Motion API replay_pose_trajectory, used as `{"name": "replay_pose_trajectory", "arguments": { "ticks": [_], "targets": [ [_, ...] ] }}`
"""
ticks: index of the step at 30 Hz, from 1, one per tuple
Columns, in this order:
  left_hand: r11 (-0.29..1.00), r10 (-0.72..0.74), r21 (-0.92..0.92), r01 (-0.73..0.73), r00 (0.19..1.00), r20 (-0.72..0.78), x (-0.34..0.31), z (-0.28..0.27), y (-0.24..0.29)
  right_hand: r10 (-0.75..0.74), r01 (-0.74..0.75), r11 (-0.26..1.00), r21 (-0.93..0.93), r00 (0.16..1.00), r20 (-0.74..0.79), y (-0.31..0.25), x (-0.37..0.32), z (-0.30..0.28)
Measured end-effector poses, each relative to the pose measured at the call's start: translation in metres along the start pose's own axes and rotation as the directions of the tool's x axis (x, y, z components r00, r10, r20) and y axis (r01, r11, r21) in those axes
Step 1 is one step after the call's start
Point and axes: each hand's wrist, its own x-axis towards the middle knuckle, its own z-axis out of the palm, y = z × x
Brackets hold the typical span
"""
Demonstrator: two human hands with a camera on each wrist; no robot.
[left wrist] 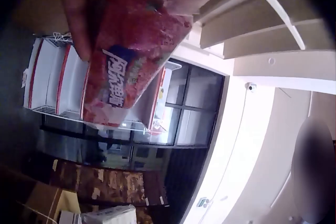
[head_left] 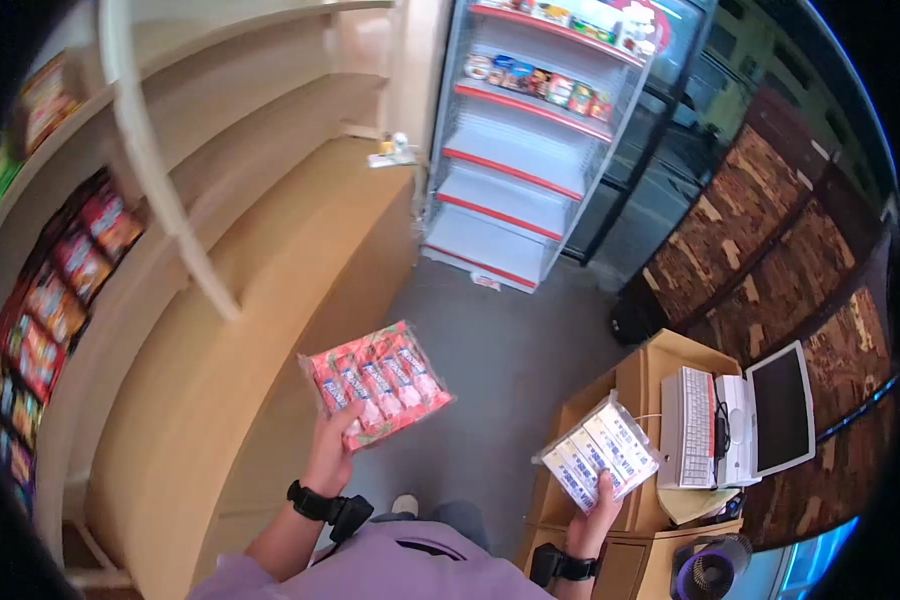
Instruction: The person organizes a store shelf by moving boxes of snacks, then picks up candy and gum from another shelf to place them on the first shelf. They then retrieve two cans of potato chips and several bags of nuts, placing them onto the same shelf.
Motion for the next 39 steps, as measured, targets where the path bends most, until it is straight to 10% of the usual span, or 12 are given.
{"name": "replay_pose_trajectory", "arguments": {
  "ticks": [8,23,36,39],
  "targets": [
    [0.996,-0.089,0.034,0.086,0.989,0.114,0.171,0.06,-0.038,0.06,-0.058,0.998,0.031,0.996,-0.071,0.058,0.158,0.065],
    [0.993,-0.113,-0.038,0.109,0.983,-0.144,0.502,0.141,0.025,0.289,-0.288,0.957,-0.029,0.947,0.144,0.123,0.491,0.353],
    [0.895,-0.322,0.415,0.165,0.882,0.343,0.937,0.215,0.022,0.391,-0.393,0.918,-0.046,0.919,-0.06,0.212,0.642,0.454],
    [0.862,-0.363,0.454,0.225,0.9,0.243,1.026,0.24,0.001,0.329,-0.332,0.943,-0.011,0.939,-0.103,0.218,0.672,0.459]
  ]
}}
